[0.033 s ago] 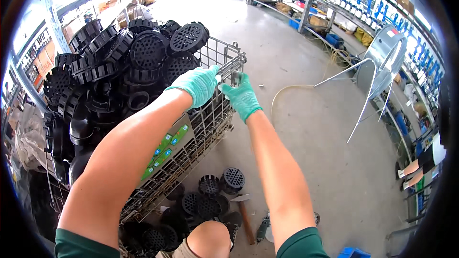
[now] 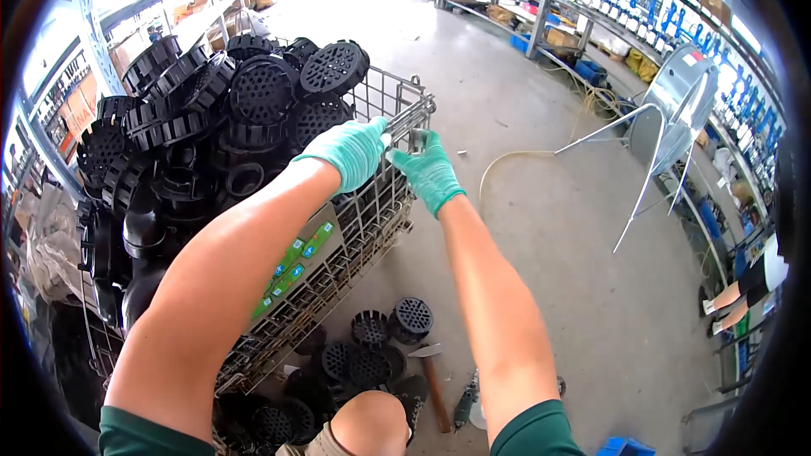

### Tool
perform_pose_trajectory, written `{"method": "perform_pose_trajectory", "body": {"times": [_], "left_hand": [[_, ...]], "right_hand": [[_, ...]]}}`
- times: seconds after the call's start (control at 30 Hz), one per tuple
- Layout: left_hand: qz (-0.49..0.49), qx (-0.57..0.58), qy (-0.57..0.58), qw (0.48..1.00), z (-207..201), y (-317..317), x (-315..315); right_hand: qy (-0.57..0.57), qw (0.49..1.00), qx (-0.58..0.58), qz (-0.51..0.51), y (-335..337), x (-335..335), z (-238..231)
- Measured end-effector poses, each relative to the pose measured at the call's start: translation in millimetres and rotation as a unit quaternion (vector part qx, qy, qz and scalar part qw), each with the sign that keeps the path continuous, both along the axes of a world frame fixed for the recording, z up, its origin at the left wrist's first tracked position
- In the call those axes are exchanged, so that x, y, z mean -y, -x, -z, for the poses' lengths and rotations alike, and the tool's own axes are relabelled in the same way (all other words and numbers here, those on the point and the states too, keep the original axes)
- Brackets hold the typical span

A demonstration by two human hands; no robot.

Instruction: The person removes circular black plastic parts from a wire mesh cage and places them on the floor, then lifts an internal wire rack by hand to access more items.

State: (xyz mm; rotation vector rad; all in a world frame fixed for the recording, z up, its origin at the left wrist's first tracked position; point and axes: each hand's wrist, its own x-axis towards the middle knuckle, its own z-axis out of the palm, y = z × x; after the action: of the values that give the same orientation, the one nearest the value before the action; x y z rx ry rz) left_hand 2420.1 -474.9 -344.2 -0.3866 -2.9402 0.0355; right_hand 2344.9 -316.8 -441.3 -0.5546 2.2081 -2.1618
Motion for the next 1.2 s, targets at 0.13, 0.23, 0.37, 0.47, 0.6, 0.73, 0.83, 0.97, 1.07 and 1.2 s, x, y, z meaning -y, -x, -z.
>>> {"method": "perform_pose_trajectory", "body": {"times": [0.13,0.23,0.37,0.47,0.6,0.73,0.83,0.97,1.07,1.2], "left_hand": [[-0.031,0.032,-0.031,0.999,-5.0,-1.7,-3.6],[0.008,0.021,-0.028,0.999,9.0,14.5,8.8],[0.001,0.058,-0.002,0.998,-2.4,5.6,9.3],[-0.016,0.092,-0.008,0.996,-18.0,-3.2,-8.2],[0.015,0.042,0.077,0.996,3.4,11.9,-3.9],[0.001,0.026,0.108,0.994,-4.4,1.1,-12.4],[-0.063,0.004,-0.039,0.997,-15.0,-14.9,-21.5],[0.059,0.056,0.202,0.976,-4.5,-27.8,48.9],[0.070,0.143,0.034,0.987,-42.1,-118.6,69.3],[-0.060,0.117,-0.141,0.981,-108.5,-298.1,93.2]], "right_hand": [[-0.081,0.996,0.019,-0.015,3.7,-15.1,-18.8],[-0.129,0.989,0.055,-0.050,1.8,-25.8,-36.4],[-0.349,0.933,-0.047,-0.068,-17.0,-26.2,-75.8],[-0.440,0.893,-0.017,-0.089,-22.4,-32.4,-76.6],[-0.630,0.738,-0.073,-0.229,-41.6,-42.3,-11.8],[-0.513,0.823,-0.065,-0.234,-130.8,-85.7,24.2],[-0.553,0.776,0.048,-0.300,-212.4,-148.2,-1.0],[-0.570,0.782,0.094,-0.233,-287.7,-266.7,39.1],[-0.535,0.803,0.216,-0.152,-338.3,-365.3,86.7],[-0.388,0.838,0.380,-0.061,-399.2,-460.6,143.5]]}}
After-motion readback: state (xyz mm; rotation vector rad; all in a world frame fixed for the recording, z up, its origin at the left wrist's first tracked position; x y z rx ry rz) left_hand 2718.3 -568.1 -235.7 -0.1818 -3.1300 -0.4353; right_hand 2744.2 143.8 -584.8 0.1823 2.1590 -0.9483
